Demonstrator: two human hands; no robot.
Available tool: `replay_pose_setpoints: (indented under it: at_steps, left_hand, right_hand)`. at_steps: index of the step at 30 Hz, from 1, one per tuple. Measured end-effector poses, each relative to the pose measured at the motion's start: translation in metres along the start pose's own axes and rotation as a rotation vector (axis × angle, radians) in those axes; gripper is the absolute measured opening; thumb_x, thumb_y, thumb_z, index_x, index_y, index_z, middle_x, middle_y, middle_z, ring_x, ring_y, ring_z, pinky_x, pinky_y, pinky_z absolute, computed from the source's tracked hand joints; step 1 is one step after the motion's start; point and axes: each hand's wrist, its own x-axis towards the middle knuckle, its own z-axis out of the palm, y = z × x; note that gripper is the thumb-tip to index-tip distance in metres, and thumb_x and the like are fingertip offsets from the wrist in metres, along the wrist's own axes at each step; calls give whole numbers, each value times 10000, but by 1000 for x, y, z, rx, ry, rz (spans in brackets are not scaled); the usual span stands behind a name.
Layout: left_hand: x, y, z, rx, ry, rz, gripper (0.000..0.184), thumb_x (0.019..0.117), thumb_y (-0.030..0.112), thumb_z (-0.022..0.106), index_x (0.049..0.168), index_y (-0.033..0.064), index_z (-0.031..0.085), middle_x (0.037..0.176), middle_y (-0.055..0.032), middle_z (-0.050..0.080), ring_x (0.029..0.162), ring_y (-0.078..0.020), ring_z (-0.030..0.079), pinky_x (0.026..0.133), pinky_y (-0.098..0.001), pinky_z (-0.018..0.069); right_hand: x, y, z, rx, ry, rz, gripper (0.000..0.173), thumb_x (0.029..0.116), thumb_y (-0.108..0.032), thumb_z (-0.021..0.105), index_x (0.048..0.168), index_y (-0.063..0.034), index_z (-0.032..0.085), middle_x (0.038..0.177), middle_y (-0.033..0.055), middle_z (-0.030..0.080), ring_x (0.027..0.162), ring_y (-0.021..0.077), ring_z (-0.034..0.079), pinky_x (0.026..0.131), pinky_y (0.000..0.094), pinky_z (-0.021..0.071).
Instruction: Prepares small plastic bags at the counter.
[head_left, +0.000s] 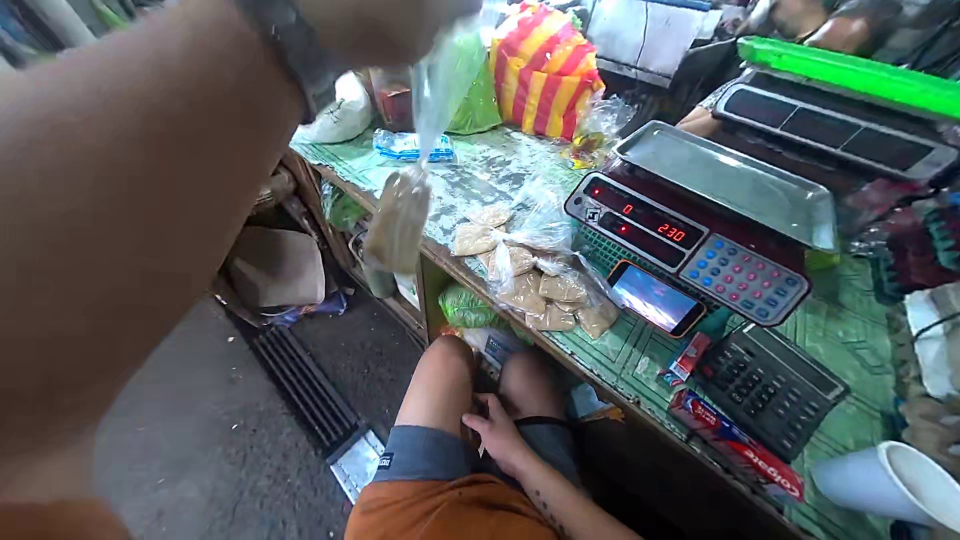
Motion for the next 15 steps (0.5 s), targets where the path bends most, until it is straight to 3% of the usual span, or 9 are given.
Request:
replay_pose_setpoints:
  at_steps: [2,4,7,10,13,15]
  left_hand:
    - [-25,57,-17,-16,-136,-271,259,1052,283,563,1091,61,689,955,-120,676,838,-225,654,779,-492,542]
    - [-31,52,-16,-8,-164,-309,268,1054,261,559,1144,34,668,1067,-157,685,942,-278,677,885,-536,544]
    - [-33,31,-9,-29,-146,-341,326,1059,292,540,1189,19,661,1085,-173,698,970,-281,695,907,-544,553]
    - [-25,36,26,-67,-202,-348,308,1063,250,538,1221,7,643,1099,-208,693,979,-339,692,904,-601,534]
    - [-21,41,82,-84,-365,-276,256,1052,175,560,1202,-7,660,1119,-229,693,1043,-391,677,954,-652,499]
    - [-8,44,119,-133,-504,-219,261,1034,203,619,1191,5,682,1129,-200,713,1069,-359,690,971,-625,512]
  right_hand:
    - [-7,-4,5,-113,-39,-28,600,949,-210,703,1465,-23,462,1433,218,531,1281,296,574,1058,464,506]
    - [-17,-8,7,-216,-77,-62,591,946,-235,711,1453,-22,493,1452,219,515,1301,305,563,1066,456,506]
    - [-28,-6,7,-314,-93,-124,585,934,-249,724,1430,-13,523,1447,225,509,1318,317,546,1100,439,486]
    - [-31,0,2,-348,-21,-124,632,913,-298,744,1439,-30,517,1456,224,490,1331,316,522,1116,435,460]
    - [-28,-2,-13,-312,38,-59,619,924,-307,741,1423,-30,501,1437,223,491,1333,321,511,1119,445,446]
    - [-21,4,-21,-243,103,-45,585,908,-290,759,1370,-16,529,1347,239,565,1263,348,563,1071,497,476]
